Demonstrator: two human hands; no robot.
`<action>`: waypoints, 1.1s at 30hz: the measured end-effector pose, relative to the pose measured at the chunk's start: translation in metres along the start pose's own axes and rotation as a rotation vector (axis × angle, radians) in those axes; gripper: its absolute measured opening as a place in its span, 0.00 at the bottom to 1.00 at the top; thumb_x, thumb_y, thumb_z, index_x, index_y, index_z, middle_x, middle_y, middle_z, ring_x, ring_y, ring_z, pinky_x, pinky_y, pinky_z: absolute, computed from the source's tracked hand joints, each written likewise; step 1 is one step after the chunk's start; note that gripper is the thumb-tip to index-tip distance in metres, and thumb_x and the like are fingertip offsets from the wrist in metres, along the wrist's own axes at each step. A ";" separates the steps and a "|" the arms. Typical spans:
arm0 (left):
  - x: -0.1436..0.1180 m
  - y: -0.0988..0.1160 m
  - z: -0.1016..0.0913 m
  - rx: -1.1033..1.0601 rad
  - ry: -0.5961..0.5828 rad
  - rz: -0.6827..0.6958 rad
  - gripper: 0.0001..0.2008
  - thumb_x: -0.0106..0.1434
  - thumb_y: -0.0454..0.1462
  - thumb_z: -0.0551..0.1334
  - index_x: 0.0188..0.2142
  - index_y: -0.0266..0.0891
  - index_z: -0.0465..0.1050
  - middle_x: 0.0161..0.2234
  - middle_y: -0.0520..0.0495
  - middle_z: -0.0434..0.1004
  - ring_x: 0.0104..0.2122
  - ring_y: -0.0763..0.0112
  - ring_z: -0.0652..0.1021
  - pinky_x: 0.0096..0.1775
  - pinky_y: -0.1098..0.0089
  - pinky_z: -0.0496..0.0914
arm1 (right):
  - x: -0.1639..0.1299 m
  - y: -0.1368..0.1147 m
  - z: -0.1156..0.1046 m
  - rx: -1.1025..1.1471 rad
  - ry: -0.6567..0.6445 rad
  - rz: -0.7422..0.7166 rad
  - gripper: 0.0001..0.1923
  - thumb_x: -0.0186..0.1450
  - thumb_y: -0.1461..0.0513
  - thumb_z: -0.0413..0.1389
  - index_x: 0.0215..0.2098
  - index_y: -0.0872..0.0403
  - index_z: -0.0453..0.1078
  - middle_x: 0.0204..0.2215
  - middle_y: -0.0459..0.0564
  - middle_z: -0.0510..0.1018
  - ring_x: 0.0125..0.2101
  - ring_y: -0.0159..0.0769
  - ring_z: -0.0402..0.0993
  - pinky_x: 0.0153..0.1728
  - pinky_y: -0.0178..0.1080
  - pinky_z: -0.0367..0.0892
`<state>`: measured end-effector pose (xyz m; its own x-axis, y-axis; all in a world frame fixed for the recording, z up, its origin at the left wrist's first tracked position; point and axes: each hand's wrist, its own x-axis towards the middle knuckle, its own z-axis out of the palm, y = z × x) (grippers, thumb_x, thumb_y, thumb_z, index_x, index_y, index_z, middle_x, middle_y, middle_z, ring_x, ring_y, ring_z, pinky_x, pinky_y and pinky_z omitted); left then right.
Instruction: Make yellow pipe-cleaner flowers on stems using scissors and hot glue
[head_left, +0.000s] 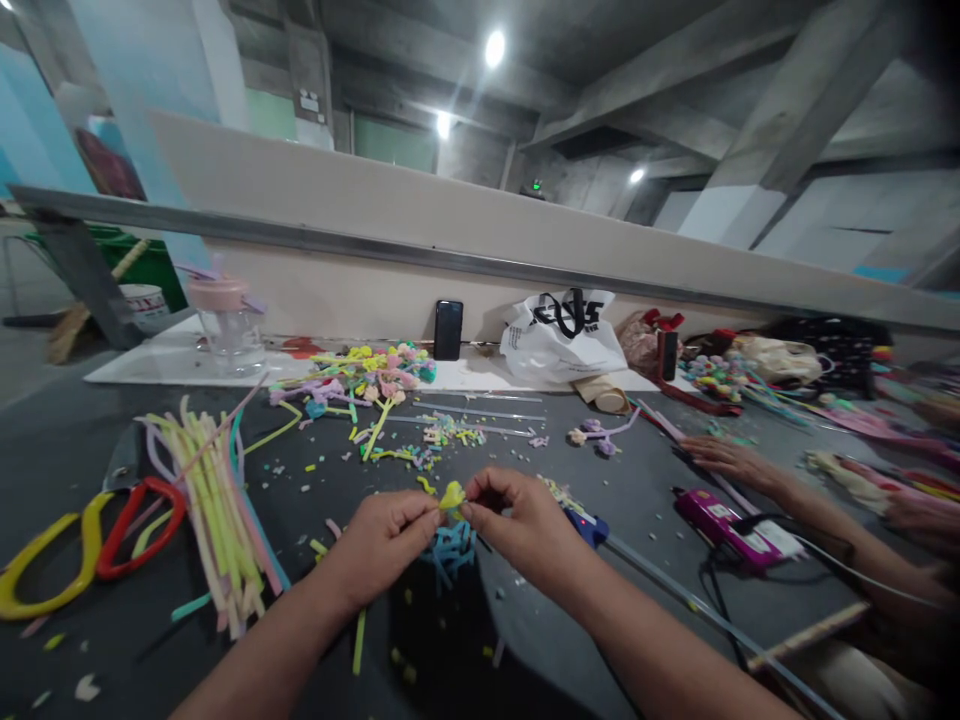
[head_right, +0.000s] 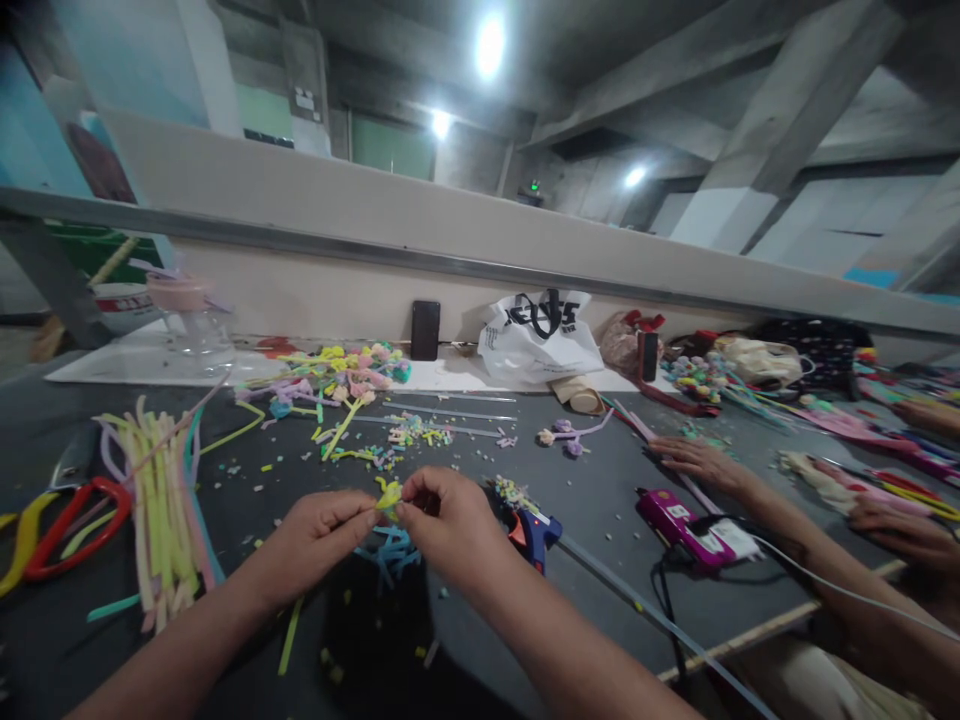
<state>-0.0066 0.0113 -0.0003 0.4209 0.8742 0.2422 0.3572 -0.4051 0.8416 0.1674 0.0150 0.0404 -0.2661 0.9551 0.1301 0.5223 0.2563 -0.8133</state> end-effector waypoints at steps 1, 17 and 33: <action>0.000 0.000 0.000 0.010 0.007 0.007 0.15 0.61 0.39 0.50 0.19 0.38 0.54 0.19 0.57 0.53 0.22 0.77 0.59 0.25 0.75 0.52 | 0.000 0.000 0.000 0.045 -0.015 0.029 0.01 0.52 0.65 0.55 0.24 0.54 0.68 0.18 0.41 0.68 0.20 0.28 0.61 0.22 0.31 0.56; -0.001 0.001 0.001 -0.032 -0.030 -0.009 0.17 0.62 0.40 0.50 0.18 0.38 0.56 0.19 0.56 0.52 0.22 0.77 0.59 0.25 0.74 0.51 | 0.000 0.008 -0.001 0.471 -0.095 0.237 0.08 0.45 0.60 0.64 0.20 0.56 0.72 0.16 0.40 0.69 0.20 0.26 0.59 0.24 0.32 0.53; 0.001 -0.004 0.000 -0.645 -0.019 -0.303 0.16 0.59 0.46 0.55 0.27 0.36 0.70 0.16 0.57 0.55 0.18 0.80 0.55 0.20 0.77 0.47 | -0.021 0.013 -0.010 0.415 0.188 0.254 0.13 0.50 0.59 0.60 0.34 0.53 0.71 0.27 0.44 0.71 0.28 0.32 0.64 0.30 0.34 0.58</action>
<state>-0.0075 0.0142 -0.0039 0.3981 0.9159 -0.0513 -0.1010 0.0993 0.9899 0.1881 0.0001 0.0332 -0.0032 0.9995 -0.0321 0.1766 -0.0310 -0.9838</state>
